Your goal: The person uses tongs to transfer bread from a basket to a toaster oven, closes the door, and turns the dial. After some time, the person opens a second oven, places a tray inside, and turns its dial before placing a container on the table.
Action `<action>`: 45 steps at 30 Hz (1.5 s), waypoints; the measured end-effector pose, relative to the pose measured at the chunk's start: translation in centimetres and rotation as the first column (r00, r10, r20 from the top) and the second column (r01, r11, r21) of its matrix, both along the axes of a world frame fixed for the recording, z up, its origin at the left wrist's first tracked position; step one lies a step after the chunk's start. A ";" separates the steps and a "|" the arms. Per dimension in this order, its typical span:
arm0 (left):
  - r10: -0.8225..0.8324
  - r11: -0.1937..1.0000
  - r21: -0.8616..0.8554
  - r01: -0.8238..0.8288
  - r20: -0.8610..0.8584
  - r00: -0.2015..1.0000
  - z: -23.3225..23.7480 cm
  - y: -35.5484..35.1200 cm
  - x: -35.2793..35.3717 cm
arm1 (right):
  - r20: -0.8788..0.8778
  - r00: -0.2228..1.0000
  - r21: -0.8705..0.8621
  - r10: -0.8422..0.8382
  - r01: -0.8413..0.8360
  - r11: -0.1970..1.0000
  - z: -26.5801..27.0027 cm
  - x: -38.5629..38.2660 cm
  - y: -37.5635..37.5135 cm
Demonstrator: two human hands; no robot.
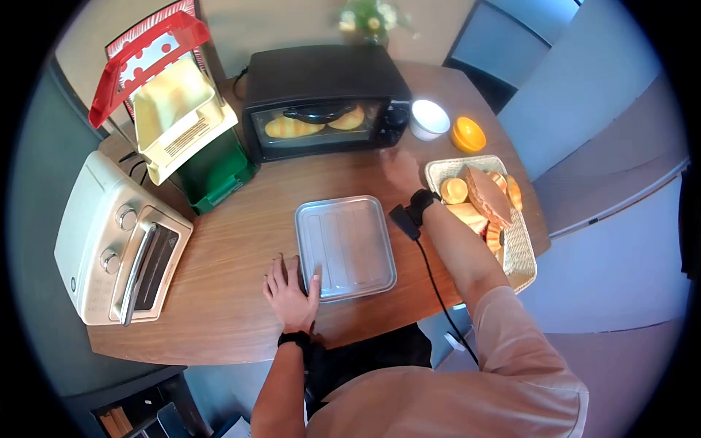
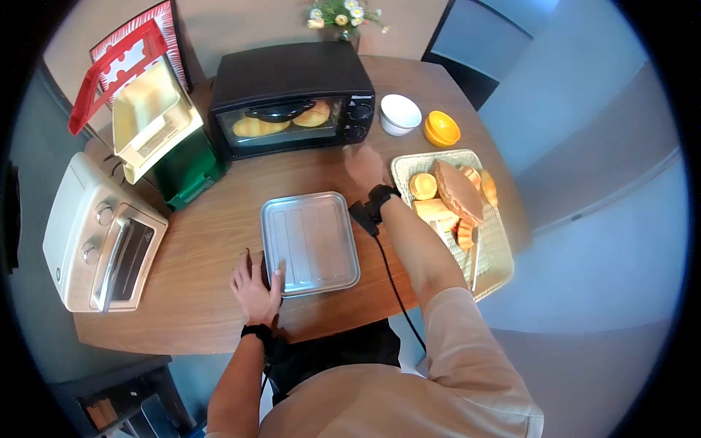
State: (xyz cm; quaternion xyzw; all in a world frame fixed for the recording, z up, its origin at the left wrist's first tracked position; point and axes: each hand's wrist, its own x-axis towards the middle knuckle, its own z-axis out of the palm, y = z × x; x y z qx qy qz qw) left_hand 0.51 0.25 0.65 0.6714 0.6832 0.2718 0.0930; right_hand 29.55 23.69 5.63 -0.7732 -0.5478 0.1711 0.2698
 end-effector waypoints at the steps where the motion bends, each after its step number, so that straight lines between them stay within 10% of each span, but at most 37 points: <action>1: 0.009 1.000 0.008 -0.009 -0.012 1.000 0.0 0.0 0.1 | 0.003 1.000 -0.002 -0.014 0.014 1.000 0.9 -0.7 -1.5; 8: 0.011 0.999 0.045 -0.010 -0.029 1.000 -0.4 0.1 0.1 | -0.353 0.867 0.085 0.351 -0.344 0.935 1.6 -1.1 -14.2; 13: 0.007 0.999 0.037 -0.006 -0.020 1.000 -0.2 0.0 0.1 | -0.542 0.807 -0.071 0.235 -0.323 0.944 1.9 0.5 -22.8; 45: 0.001 1.000 0.020 0.000 -0.049 0.999 -0.3 0.1 0.1 | -0.499 0.866 -0.125 0.027 -0.102 0.987 -5.9 0.9 -29.5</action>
